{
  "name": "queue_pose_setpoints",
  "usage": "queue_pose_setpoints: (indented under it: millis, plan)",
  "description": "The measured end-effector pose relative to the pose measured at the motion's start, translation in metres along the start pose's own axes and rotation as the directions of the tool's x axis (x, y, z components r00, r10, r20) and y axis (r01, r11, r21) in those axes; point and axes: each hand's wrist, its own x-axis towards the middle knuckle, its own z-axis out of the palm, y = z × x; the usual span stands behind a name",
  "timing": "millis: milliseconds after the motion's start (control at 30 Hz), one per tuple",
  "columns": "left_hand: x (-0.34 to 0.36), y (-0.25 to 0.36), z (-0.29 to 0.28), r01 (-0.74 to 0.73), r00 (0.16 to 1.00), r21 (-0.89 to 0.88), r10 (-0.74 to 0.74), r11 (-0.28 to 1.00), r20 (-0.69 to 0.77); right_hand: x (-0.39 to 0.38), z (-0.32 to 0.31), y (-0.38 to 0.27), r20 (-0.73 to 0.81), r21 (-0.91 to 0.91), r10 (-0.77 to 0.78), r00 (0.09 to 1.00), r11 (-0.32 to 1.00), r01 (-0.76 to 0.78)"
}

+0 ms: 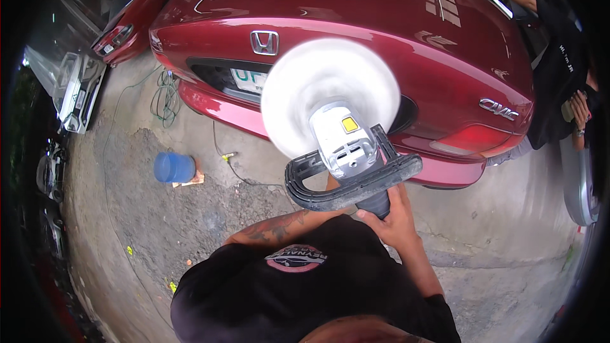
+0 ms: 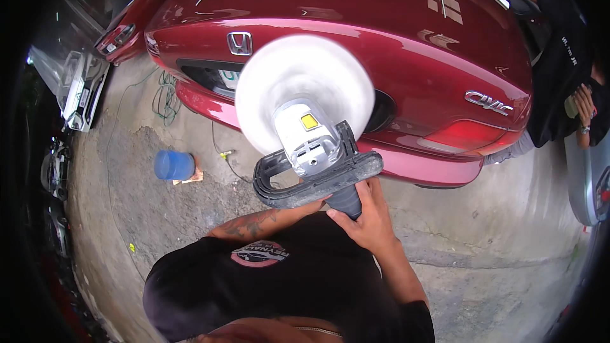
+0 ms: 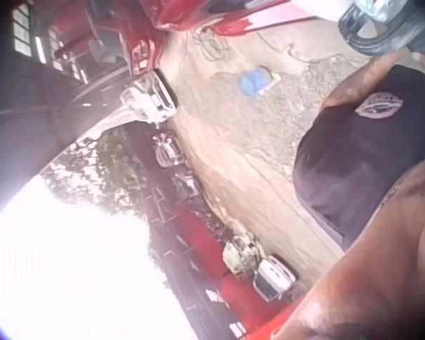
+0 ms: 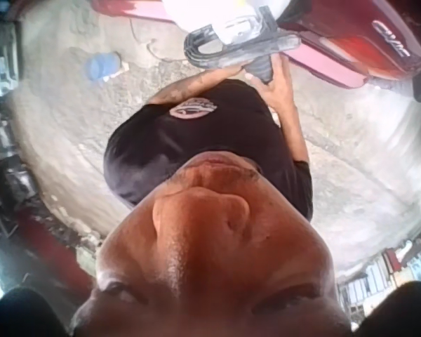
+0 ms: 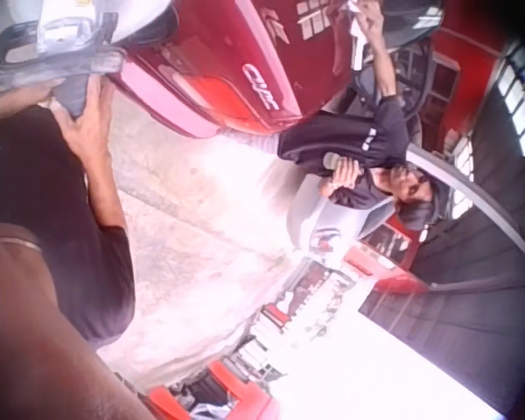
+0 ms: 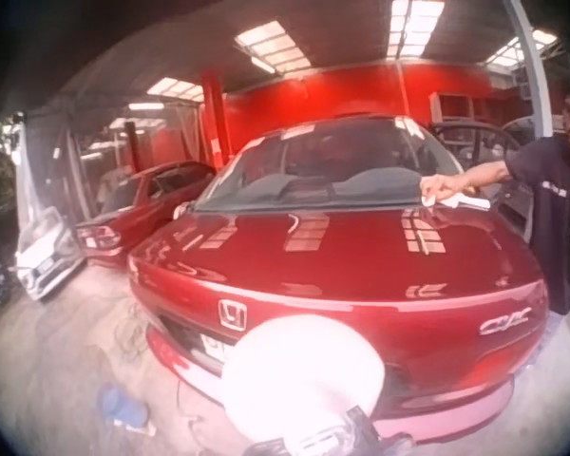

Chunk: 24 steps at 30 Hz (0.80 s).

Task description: The recorder is using a rotary polisher/buffer on the rear trunk and fender of a red sedan.

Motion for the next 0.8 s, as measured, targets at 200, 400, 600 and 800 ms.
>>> queue_pose_setpoints:
  millis: [200,400,600,800]
  plan:
    - [-0.014,-0.006,-0.078,-0.028,0.991,-0.274,-0.010,0.961,-0.135,0.057,0.057,-0.040,0.165,-0.056,0.031,0.986,0.998,-0.022]
    - [0.023,0.100,-0.151,-0.135,0.975,-0.483,0.030,0.865,-0.219,0.135,0.121,-0.069,0.229,-0.102,-0.083,0.970,0.989,0.109]
    - [0.052,0.144,-0.227,-0.237,0.965,-0.402,0.167,0.884,-0.201,0.187,0.178,-0.091,0.120,-0.073,-0.200,0.972,0.975,0.210]
    - [0.083,0.158,-0.241,-0.265,0.954,-0.248,0.217,0.932,-0.205,0.201,0.179,-0.096,-0.077,0.018,-0.207,0.975,0.978,0.209]
